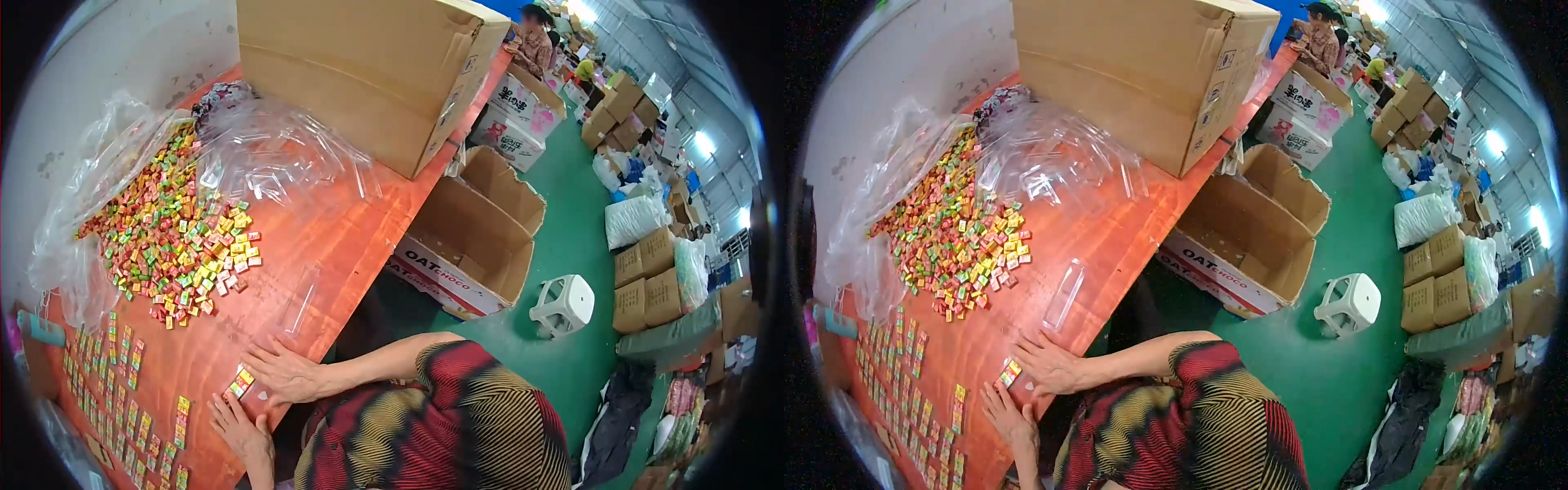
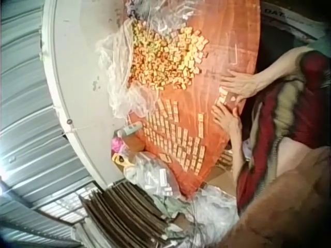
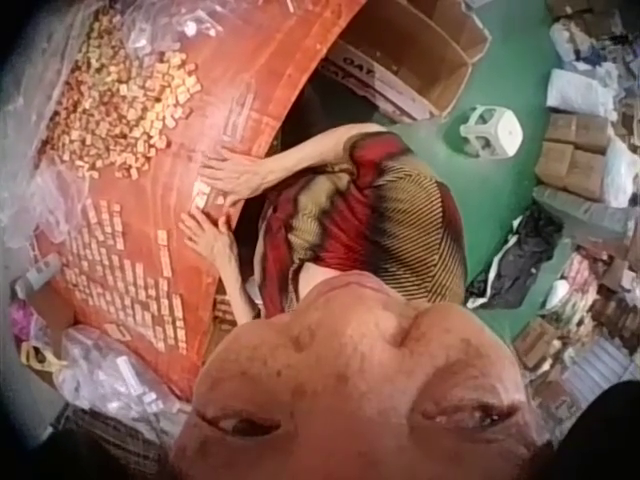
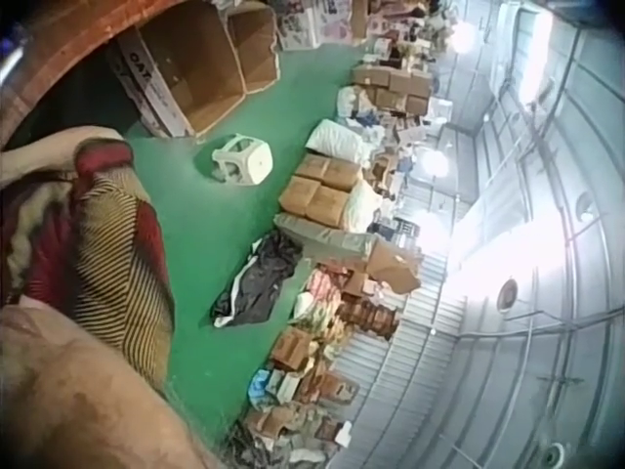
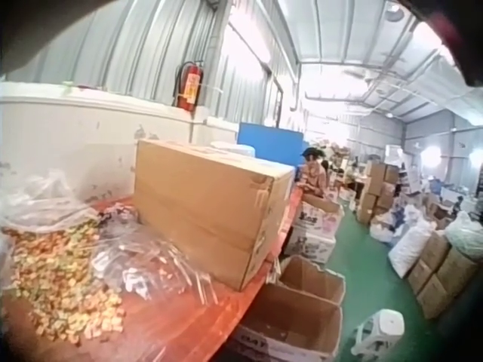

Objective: Arranging individual wrapped candies into rows within transparent plastic trays.

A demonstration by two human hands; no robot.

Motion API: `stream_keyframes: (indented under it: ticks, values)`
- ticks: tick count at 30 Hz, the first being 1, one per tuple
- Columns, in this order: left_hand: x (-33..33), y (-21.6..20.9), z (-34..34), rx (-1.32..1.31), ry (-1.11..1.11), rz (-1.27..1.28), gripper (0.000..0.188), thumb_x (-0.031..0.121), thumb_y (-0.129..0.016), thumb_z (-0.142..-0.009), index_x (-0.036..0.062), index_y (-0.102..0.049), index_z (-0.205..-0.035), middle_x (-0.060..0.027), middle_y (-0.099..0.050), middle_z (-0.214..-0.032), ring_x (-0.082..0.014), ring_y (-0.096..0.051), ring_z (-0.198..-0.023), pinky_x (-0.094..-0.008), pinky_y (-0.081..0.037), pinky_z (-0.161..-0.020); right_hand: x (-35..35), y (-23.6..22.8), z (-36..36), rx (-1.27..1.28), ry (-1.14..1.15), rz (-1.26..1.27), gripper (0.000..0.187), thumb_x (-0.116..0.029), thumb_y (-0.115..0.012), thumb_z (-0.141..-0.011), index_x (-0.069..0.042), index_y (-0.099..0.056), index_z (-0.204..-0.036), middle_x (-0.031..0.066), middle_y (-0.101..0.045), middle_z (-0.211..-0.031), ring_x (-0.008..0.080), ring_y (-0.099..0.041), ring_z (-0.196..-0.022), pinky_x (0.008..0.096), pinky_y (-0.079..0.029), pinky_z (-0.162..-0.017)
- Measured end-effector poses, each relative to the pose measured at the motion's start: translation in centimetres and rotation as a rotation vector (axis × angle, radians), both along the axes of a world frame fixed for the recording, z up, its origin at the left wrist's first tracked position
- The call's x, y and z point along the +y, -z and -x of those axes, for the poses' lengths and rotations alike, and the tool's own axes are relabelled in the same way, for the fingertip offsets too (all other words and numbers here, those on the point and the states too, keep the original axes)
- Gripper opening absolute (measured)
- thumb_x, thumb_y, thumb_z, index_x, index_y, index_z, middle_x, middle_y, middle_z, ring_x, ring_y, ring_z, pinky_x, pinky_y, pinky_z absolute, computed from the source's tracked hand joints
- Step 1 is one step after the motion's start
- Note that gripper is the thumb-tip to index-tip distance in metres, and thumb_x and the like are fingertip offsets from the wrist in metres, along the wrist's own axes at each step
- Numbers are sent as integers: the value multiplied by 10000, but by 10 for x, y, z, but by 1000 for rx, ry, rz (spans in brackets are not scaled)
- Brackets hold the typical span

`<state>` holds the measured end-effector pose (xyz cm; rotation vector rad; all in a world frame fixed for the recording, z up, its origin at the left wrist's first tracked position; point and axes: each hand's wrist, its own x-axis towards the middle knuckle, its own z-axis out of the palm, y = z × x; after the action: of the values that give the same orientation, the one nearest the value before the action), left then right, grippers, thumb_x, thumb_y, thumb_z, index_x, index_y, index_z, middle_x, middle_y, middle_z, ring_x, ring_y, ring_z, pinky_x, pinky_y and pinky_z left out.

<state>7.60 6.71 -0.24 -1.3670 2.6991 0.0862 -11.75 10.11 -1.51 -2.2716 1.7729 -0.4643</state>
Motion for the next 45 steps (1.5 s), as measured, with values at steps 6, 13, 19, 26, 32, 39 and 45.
stream_keyframes:
  ticks: [6,13,19,26,32,39,45]
  values:
    - [-7,-12,11,617,-397,-397,655,183,-653,-683,-24,-371,-1237,-196,-355,-1317,-357,-306,-1236,-427,-242,-1015,-4,-1,-2,-192,79,-4,568,-358,-611,-702,22,-483,-1104,214,-508,-1099,384,-418,-1096,501,-260,-972]
    - [3,1,-4,574,-215,-89,619,236,-517,-832,-12,-253,-1334,-217,-263,-1374,-349,-237,-1286,-469,-214,-1031,0,-18,12,55,-63,-125,807,-454,-600,-725,70,-326,-1275,230,-276,-1363,369,-230,-1287,573,-164,-1009]
    - [3,1,-10,600,-122,77,459,153,-489,-855,-22,-376,-1264,-215,-364,-1314,-355,-357,-1218,-439,-293,-995,3,-14,12,46,-47,-78,814,-447,-590,-741,64,-292,-1299,211,-235,-1391,362,-216,-1294,571,-160,-1012]
    - [-2,3,-6,606,-139,118,403,150,-552,-812,11,-478,-1183,-183,-448,-1240,-343,-422,-1150,-429,-337,-949,2,-16,15,43,-56,-88,785,-405,-595,-752,62,-286,-1302,206,-229,-1396,358,-212,-1297,560,-166,-1016]
    - [-20,-8,-3,732,-259,42,284,109,-611,-754,24,-576,-1024,-138,-549,-984,-313,-514,-919,-401,-406,-794,-1,-11,17,-55,-5,7,547,-229,-596,-780,21,-404,-1228,162,-376,-1316,325,-321,-1247,530,-223,-999]
    - [-21,-14,-3,709,-136,173,277,82,-633,-725,5,-569,-984,-137,-551,-944,-306,-518,-877,-376,-421,-755,1,-4,16,-68,12,78,500,-189,-597,-780,1,-425,-1209,146,-423,-1271,310,-355,-1220,521,-235,-992]
    - [-23,-14,-16,744,-151,190,247,72,-624,-737,5,-567,-968,-137,-568,-946,-302,-533,-869,-369,-428,-753,1,-4,17,-64,10,81,520,-185,-599,-778,-6,-408,-1227,149,-420,-1272,309,-344,-1227,516,-229,-997]
